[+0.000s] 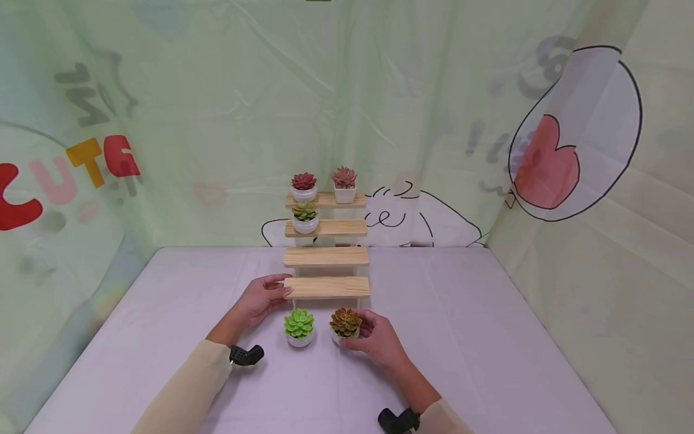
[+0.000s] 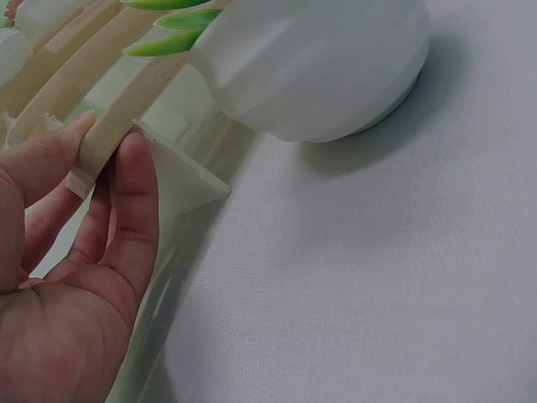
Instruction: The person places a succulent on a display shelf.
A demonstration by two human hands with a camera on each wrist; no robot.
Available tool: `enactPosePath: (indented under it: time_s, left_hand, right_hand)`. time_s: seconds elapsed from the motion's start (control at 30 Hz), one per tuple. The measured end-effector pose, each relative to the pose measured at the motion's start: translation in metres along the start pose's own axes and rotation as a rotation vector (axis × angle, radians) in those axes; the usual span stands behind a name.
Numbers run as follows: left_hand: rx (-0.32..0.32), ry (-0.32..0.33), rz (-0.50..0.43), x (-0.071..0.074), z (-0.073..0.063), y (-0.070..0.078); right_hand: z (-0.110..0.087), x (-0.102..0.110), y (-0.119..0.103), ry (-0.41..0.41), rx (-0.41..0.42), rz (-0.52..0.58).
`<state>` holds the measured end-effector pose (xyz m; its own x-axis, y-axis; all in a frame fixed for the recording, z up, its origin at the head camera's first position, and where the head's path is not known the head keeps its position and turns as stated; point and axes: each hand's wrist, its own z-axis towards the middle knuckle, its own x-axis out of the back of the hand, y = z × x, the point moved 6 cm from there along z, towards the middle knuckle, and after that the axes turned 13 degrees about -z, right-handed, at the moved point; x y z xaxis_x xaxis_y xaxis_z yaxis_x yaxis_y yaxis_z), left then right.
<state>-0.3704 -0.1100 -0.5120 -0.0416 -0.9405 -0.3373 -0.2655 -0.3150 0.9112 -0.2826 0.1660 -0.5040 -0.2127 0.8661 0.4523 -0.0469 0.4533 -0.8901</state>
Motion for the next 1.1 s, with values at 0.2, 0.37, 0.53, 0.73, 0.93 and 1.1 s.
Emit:
enactPosePath:
  time_s: [0.2, 0.37, 0.53, 0.73, 0.93, 1.1]
  left_hand:
    - [-0.002, 0.003, 0.005, -0.0005, -0.0005, 0.0002]
    - [0.003, 0.006, 0.002, -0.0005, -0.0021, 0.0012]
    - [0.003, -0.005, 0.002, -0.0002, -0.0018, 0.0008]
    - [-0.004, -0.008, 0.009, 0.0003, -0.0009, 0.0011]
    - [0.002, -0.008, 0.014, 0.0002, 0.0000, 0.0004]
    - [-0.001, -0.007, 0.019, 0.0002, 0.0002, 0.0003]
  right_hand:
    - [-0.0003, -0.0001, 0.0002, 0.006, -0.003, -0.015]
    - [0.0000, 0.0001, 0.0009, 0.026, -0.019, -0.026]
    - [-0.0011, 0.0000, 0.0002, 0.034, -0.022, -0.030]
    - [-0.0003, -0.0002, 0.0007, 0.046, -0.031, -0.030]
    - [0.0000, 0.0008, 0.0001, 0.050, -0.030, 0.001]
    - [0.0010, 0.0011, -0.0008, 0.037, -0.014, 0.049]
